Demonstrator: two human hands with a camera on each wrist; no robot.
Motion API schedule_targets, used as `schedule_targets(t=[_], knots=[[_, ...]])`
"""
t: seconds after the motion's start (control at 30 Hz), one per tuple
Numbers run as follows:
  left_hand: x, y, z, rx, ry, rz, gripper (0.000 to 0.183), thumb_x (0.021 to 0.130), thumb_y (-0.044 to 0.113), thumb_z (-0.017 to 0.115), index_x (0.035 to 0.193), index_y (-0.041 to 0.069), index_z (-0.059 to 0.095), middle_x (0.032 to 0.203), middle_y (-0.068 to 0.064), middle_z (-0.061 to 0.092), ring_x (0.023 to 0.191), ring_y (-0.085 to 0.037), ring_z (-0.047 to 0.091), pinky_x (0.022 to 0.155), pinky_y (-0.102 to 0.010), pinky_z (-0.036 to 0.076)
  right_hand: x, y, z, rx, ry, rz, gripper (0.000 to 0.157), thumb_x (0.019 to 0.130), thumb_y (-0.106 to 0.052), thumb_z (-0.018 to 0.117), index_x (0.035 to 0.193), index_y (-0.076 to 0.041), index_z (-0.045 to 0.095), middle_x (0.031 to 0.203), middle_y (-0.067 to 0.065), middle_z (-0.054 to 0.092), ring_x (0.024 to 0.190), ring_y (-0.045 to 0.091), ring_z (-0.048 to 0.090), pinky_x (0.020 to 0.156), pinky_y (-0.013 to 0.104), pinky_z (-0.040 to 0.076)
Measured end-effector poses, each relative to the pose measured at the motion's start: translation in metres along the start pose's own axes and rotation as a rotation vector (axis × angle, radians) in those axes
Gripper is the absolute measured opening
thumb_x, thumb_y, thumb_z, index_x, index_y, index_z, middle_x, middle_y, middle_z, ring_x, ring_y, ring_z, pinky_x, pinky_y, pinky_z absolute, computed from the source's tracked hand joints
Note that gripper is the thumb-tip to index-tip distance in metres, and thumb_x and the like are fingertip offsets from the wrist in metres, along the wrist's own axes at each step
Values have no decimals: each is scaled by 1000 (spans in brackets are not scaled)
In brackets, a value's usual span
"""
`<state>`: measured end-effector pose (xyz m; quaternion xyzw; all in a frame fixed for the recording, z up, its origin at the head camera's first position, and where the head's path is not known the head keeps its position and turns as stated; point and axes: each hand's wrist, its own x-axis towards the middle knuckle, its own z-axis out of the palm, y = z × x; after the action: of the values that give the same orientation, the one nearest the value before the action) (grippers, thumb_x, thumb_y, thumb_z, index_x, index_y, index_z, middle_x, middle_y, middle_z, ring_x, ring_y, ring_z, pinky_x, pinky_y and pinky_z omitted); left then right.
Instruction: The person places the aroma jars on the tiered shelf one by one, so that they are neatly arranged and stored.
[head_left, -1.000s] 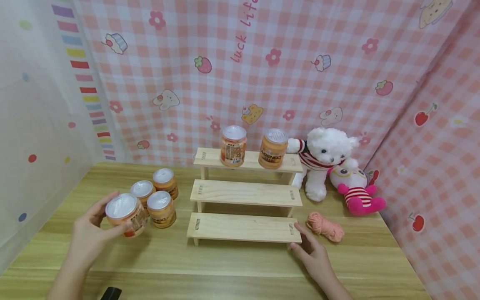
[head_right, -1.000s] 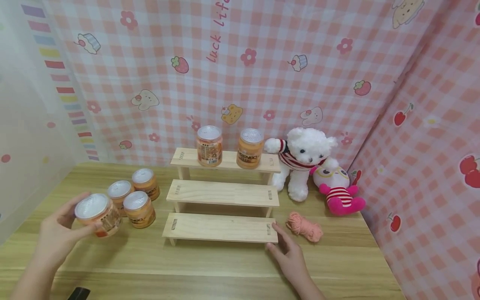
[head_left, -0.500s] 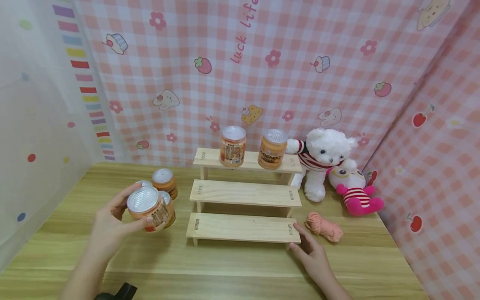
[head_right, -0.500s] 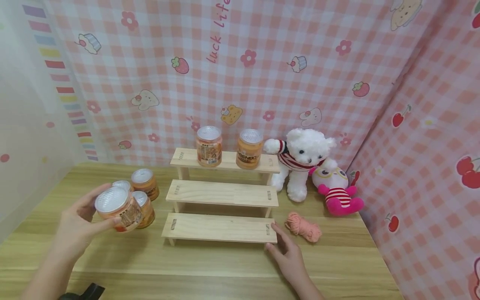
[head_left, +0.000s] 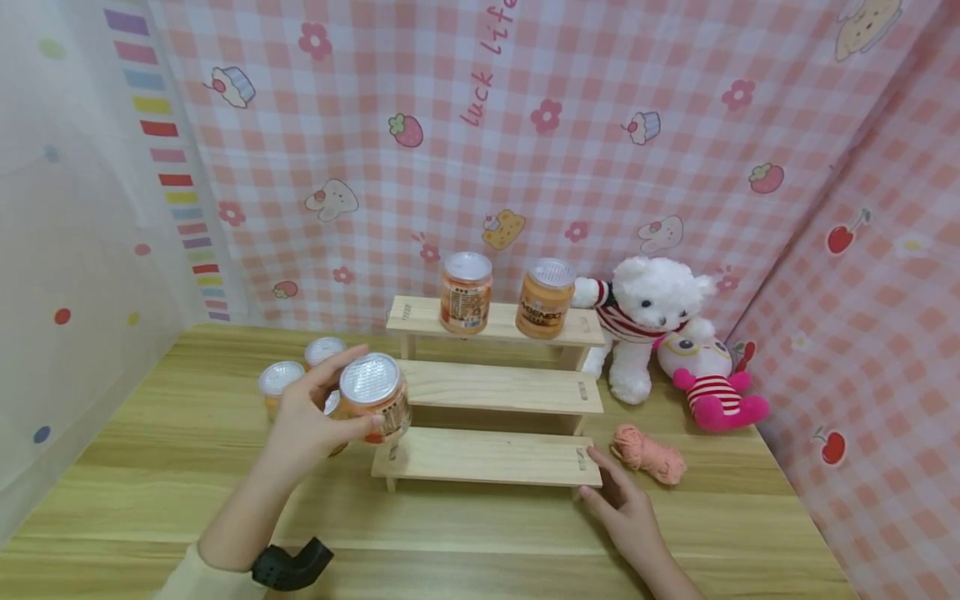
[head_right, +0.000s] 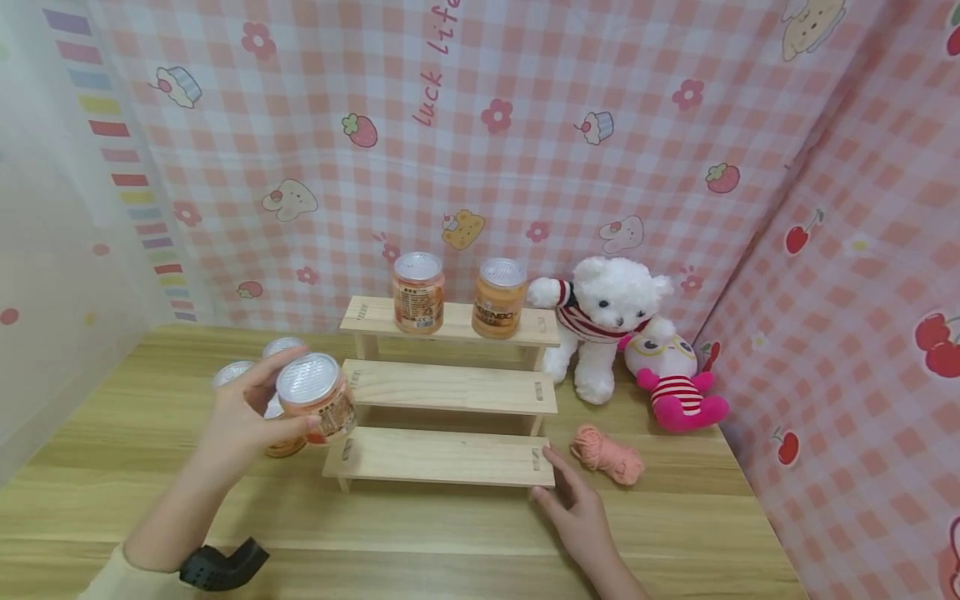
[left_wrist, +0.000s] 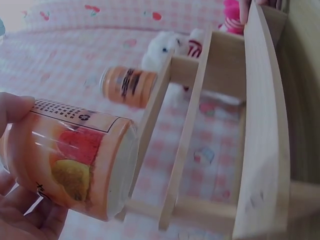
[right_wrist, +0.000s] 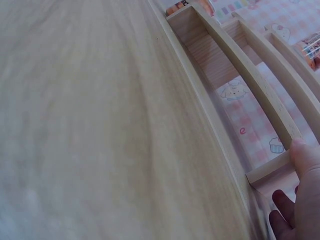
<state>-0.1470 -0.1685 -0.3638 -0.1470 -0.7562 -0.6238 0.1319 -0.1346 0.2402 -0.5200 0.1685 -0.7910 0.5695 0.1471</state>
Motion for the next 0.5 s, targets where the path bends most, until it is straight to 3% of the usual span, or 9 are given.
schedule_targets(t=[0.13, 0.33, 0.5], knots=[[11, 3, 16, -24, -40, 0, 77, 65, -4, 85, 135, 5, 53, 113, -14, 65, 105, -16, 57, 91, -30, 43, 0, -1, 0, 0, 3, 10, 54, 82, 7, 70, 133, 2, 53, 138, 26, 45, 124, 2, 42, 98, 21, 35], [25, 6, 42, -54, -106, -17, 77, 66, 1, 86, 135, 8, 54, 120, -9, 63, 108, -24, 55, 96, -48, 39, 0, -2, 0, -9, 1, 23, 54, 82, 6, 70, 133, 2, 53, 138, 25, 45, 124, 1, 42, 98, 19, 35], [34, 8, 66, -49, -162, 13, 76, 67, 4, 86, 136, 10, 54, 122, -6, 62, 110, -25, 55, 96, -52, 39, 0, -2, 1, 2, -1, 15, 53, 82, 7, 69, 133, 3, 52, 138, 26, 45, 124, 0, 42, 98, 19, 34]])
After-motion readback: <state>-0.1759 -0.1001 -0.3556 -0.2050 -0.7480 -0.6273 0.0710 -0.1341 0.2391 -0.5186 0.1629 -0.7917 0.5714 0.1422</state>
